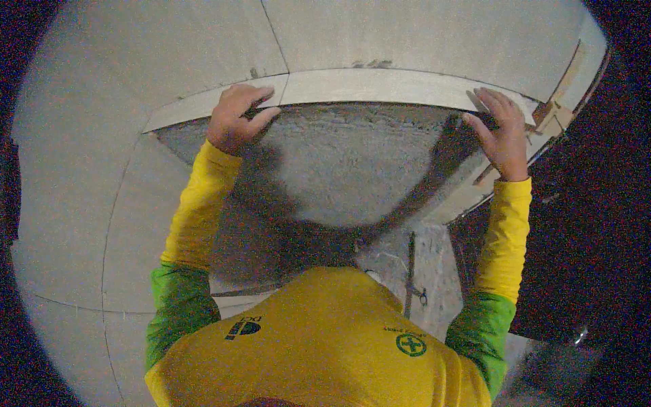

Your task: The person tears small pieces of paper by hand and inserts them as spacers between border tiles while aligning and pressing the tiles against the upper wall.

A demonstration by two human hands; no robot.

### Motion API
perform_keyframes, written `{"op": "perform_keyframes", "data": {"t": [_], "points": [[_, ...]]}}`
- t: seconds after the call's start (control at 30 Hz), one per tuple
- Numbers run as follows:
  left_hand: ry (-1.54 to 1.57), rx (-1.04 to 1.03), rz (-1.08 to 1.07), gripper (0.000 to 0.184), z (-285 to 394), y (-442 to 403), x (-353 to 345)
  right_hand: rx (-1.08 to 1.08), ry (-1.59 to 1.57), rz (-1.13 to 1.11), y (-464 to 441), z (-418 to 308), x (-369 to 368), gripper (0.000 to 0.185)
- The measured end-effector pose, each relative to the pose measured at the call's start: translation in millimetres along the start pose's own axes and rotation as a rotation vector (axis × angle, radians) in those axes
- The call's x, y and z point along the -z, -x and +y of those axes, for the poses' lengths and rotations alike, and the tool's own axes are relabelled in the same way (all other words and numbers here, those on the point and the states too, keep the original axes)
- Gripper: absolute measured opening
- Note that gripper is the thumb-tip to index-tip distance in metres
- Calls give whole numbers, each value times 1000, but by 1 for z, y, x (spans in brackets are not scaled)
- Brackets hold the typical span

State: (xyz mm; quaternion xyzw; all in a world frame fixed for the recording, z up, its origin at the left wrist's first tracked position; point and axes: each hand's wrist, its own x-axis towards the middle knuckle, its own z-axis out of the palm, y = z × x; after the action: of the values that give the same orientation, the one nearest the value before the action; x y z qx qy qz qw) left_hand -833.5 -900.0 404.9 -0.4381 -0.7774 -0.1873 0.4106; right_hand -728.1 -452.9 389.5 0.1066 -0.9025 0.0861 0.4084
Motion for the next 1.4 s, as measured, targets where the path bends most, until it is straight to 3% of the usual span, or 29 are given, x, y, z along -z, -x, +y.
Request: {"op": "perform_keyframes", "data": {"t": [0.47,0.77,1.4], "points": [[-90,302,-37,36,21,0,-11,48,-120,-61,7,65,22,42],[-68,410,-30,42,33,-3,-11,-46,-256,-109,13,99,20,43],[115,621,-26,46,33,-4,-16,-79,-407,-97,16,101,14,42]]}}
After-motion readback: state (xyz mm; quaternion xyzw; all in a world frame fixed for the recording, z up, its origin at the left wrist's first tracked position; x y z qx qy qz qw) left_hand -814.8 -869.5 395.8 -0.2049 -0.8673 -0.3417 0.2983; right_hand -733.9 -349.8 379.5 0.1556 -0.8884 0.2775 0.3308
